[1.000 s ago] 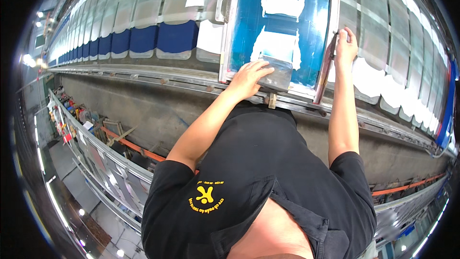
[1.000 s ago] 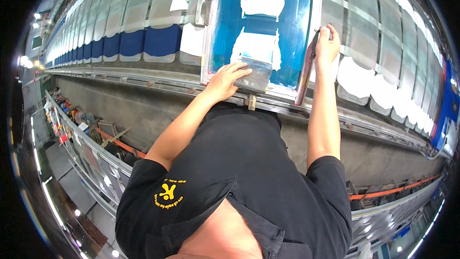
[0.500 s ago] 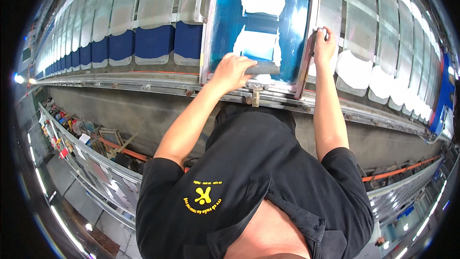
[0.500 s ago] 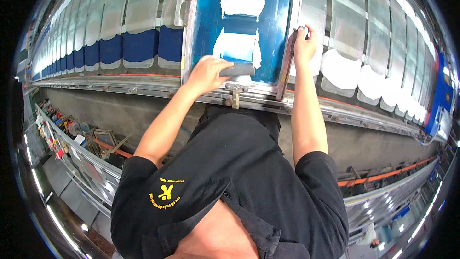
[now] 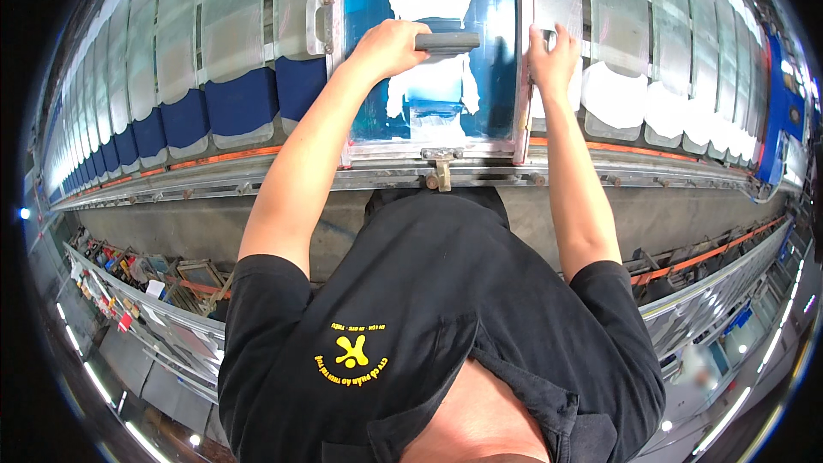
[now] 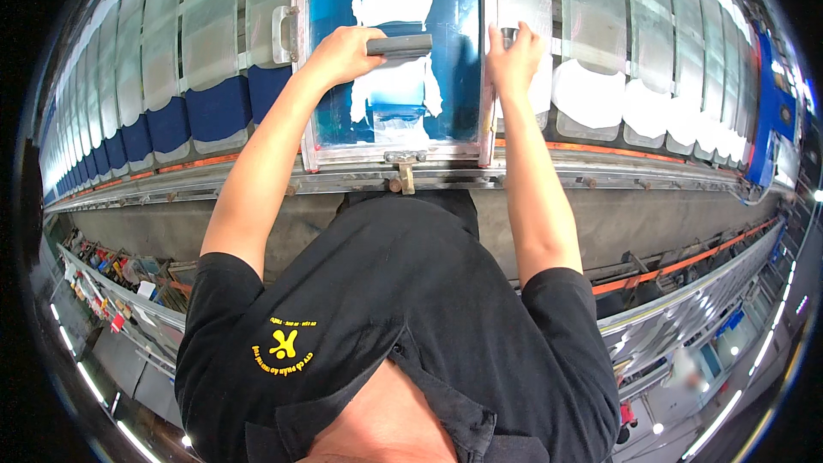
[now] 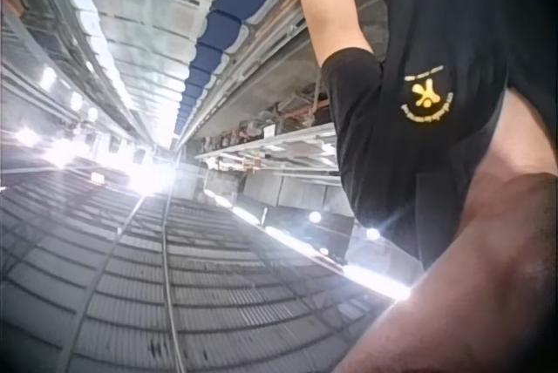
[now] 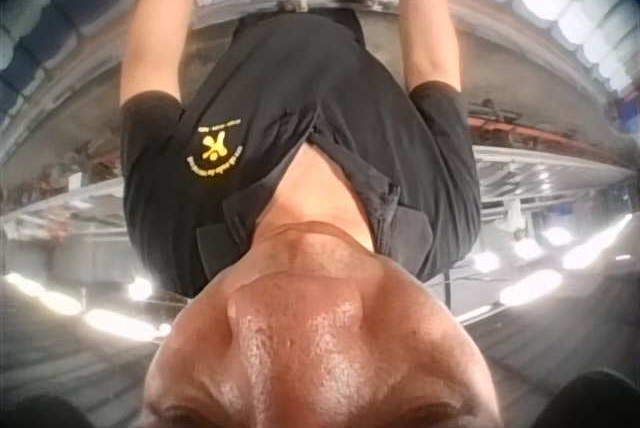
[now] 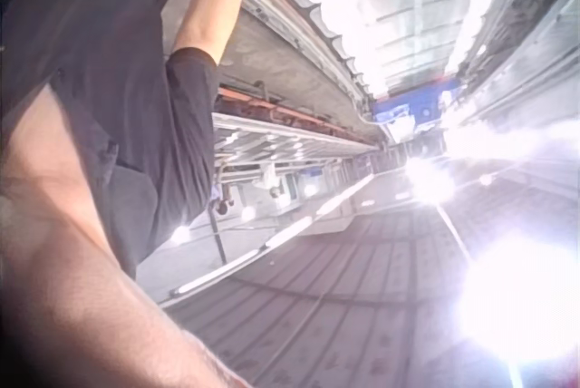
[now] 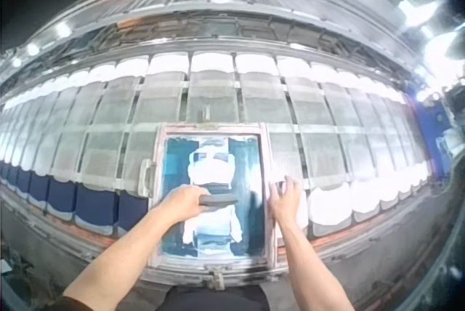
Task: The person uses a squeegee to spread white ink across a screen printing frame held over a row of stadium seats. The person repeatedly pulls the squeegee across the screen to distribute the ink evenly.
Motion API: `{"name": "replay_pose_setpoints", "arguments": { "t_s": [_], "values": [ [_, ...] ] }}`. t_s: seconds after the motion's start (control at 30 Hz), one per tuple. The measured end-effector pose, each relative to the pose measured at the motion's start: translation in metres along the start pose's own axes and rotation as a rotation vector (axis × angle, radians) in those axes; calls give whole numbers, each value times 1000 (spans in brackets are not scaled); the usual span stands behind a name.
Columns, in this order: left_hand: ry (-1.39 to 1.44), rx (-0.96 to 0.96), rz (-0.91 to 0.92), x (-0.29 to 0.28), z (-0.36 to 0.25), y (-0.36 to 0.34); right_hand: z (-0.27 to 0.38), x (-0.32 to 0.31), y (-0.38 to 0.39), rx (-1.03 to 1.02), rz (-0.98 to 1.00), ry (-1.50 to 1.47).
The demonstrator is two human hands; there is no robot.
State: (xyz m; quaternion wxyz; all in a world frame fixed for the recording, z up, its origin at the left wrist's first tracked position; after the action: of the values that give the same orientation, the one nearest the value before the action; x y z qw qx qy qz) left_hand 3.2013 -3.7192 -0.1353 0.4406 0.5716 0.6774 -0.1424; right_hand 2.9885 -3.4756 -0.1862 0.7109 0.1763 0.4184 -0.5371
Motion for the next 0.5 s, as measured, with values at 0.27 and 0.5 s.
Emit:
{"name": "replay_pose_setpoints", "arguments": {
  "t_s": [0.27, 0.5],
  "values": [
    [-41, -17, -92, 2, -12, 11, 131, 16, 43, -646, 509, -152],
    [22, -85, 158, 35, -27, 79, 116, -19, 114, -551, 672, -181]
  ]
}}
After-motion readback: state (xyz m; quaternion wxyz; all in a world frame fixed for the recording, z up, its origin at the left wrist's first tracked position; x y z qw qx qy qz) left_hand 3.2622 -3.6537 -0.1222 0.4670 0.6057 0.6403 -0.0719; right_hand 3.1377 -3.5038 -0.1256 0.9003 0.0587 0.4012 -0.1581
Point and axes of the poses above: each hand's wrist, its own y-axis away from the middle knuckle, its own x-axis out of the palm, z = x × y, the point moved 3 cm from there along -y, towards the middle knuckle, and after that the axes turned 4 degrees about -y, right-handed, at the moved point
